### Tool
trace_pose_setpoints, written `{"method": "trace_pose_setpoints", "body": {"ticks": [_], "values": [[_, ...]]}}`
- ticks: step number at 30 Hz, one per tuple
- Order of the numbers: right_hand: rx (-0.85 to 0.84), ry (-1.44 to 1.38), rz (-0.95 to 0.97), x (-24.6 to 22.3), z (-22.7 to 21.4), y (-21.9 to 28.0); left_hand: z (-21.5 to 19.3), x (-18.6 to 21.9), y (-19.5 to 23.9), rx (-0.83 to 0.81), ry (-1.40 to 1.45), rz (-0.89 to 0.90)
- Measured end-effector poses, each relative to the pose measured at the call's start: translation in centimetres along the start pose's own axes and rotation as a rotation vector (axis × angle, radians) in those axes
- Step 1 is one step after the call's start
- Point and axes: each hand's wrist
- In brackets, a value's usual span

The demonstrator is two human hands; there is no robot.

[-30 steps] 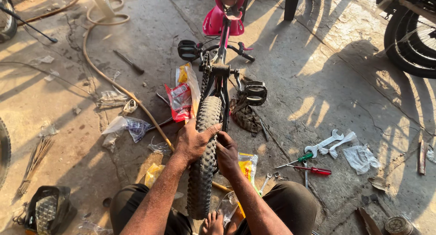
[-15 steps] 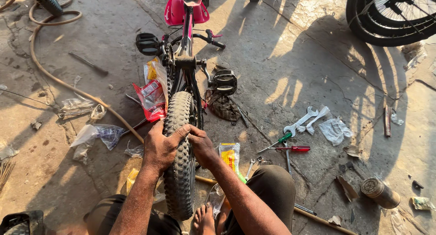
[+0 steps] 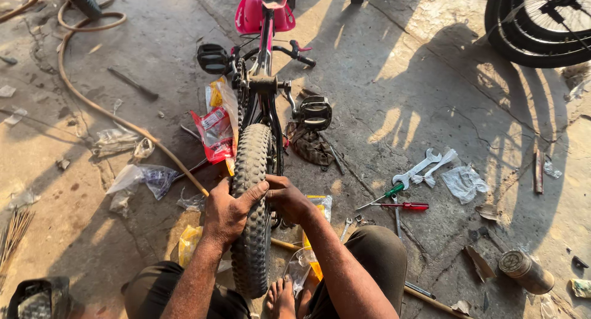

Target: The person sits on the ground and works on the rear wheel of a bicycle, repeatedly spinning the tire and adjusting the hub area with both hands. The person continues to rotate the wheel and make small adjustments to the axle or brake components.

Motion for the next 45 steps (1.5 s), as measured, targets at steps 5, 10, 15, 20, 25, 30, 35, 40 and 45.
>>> {"method": "trace_pose_setpoints", "body": {"ticks": [5, 10, 15, 20, 25, 30, 35, 40, 45], "values": [[0.069, 0.115, -0.029, -0.1, 0.6, -0.5, -0.1, 0.1, 0.0, 0.016, 0.013, -0.002], [0.624, 0.9, -0.485, 2.5, 3.1, -1.6, 0.2, -0.1, -0.9, 0.065, 0.006, 0.063], [0.415, 0.649, -0.469, 0.8, 3.5, -0.4, -0.1, 0.3, -1.8, 0.042, 0.037, 0.093], [0.292, 0.27, -0.085, -1.1, 0.9, 0.9, 0.1, 0.5, -2.8, 0.018, 0.039, 0.06], [0.235, 0.053, -0.221, 1.2, 0.0, -0.3, 0.1, 1.0, -3.1, 0.008, 0.065, 0.102], [0.096, 0.085, -0.304, 1.7, -1.4, -0.8, -0.1, 1.3, -2.7, -0.022, 0.121, 0.043], [0.127, 0.123, -0.205, 0.1, -0.7, -1.0, -0.3, 1.6, -2.0, 0.01, 0.076, 0.057], [0.258, 0.004, -0.175, 0.4, 1.0, -0.4, -0.2, 2.0, -1.7, 0.001, 0.167, 0.008], [0.454, 0.538, -0.226, 1.4, 1.1, -0.4, -0.2, 1.3, -2.9, 0.015, 0.128, 0.069]]}}
Point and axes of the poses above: each hand's wrist, its own y-axis away from the middle knuckle, its own z-axis out of the palm, x = y × z, and after that the axes turned 3 degrees about x, right-handed
